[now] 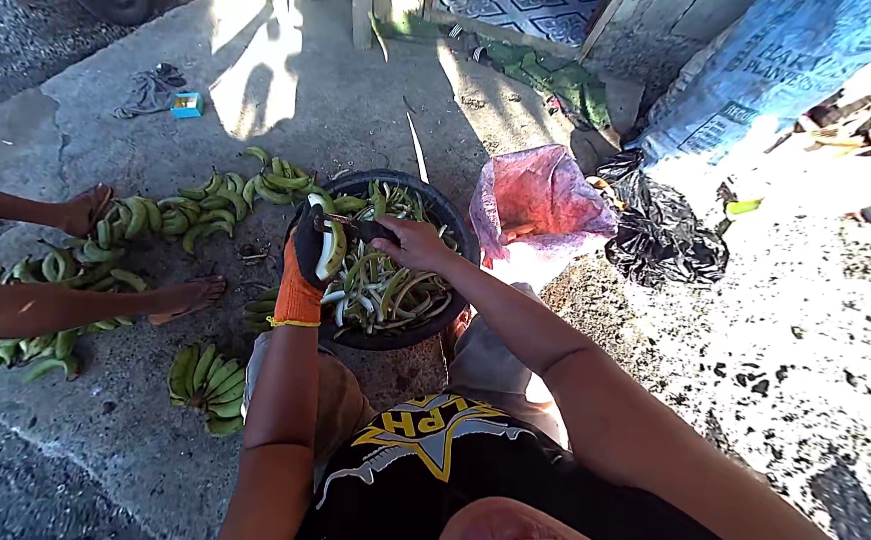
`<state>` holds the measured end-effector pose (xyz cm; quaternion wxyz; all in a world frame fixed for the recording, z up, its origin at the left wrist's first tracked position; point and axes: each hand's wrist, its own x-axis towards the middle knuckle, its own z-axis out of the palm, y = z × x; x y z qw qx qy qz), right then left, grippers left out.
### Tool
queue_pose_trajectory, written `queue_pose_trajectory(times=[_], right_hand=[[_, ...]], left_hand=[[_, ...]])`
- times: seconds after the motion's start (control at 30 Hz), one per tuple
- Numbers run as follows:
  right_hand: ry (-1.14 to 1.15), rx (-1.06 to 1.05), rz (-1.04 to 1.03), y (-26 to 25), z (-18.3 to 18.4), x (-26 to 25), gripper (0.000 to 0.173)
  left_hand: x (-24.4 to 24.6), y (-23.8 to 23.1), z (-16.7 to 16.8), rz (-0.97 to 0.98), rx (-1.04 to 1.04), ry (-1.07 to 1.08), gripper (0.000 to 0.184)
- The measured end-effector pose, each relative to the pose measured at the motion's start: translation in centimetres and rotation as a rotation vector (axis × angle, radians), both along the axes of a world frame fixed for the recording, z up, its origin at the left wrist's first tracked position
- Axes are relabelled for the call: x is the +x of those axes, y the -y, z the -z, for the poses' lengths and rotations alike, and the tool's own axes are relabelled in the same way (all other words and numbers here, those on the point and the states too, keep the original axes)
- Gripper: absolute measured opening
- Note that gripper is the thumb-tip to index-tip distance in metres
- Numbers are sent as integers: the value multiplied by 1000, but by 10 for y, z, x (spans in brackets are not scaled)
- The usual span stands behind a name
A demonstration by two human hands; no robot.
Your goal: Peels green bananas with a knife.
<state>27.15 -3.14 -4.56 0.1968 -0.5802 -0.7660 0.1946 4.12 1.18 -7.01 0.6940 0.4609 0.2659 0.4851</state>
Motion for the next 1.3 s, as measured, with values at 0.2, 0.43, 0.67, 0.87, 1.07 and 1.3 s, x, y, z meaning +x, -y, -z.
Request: queue_pose_trajectory(times=[0.2, 0.43, 0.67, 0.87, 1.07, 1.3], right_hand=[[-28, 14, 1, -21, 4, 14, 60], [-67, -18, -27, -49, 6, 27, 56], [-56, -105, 143, -74, 16, 53, 54], [-104, -6, 219, -60, 8, 39, 53], [-152, 203, 81, -34, 19, 7, 54], [140, 379, -24, -7, 23, -18, 59]], left_hand=[[-7, -1, -4, 219, -68, 3, 46], [-8, -35, 2, 391, -125, -11, 41], [-11, -41, 14, 286, -84, -140, 40], [0, -44, 13, 166, -102, -15, 42], [29, -56, 16, -106, -149, 163, 35], [32, -38, 6, -282, -277, 350, 26]])
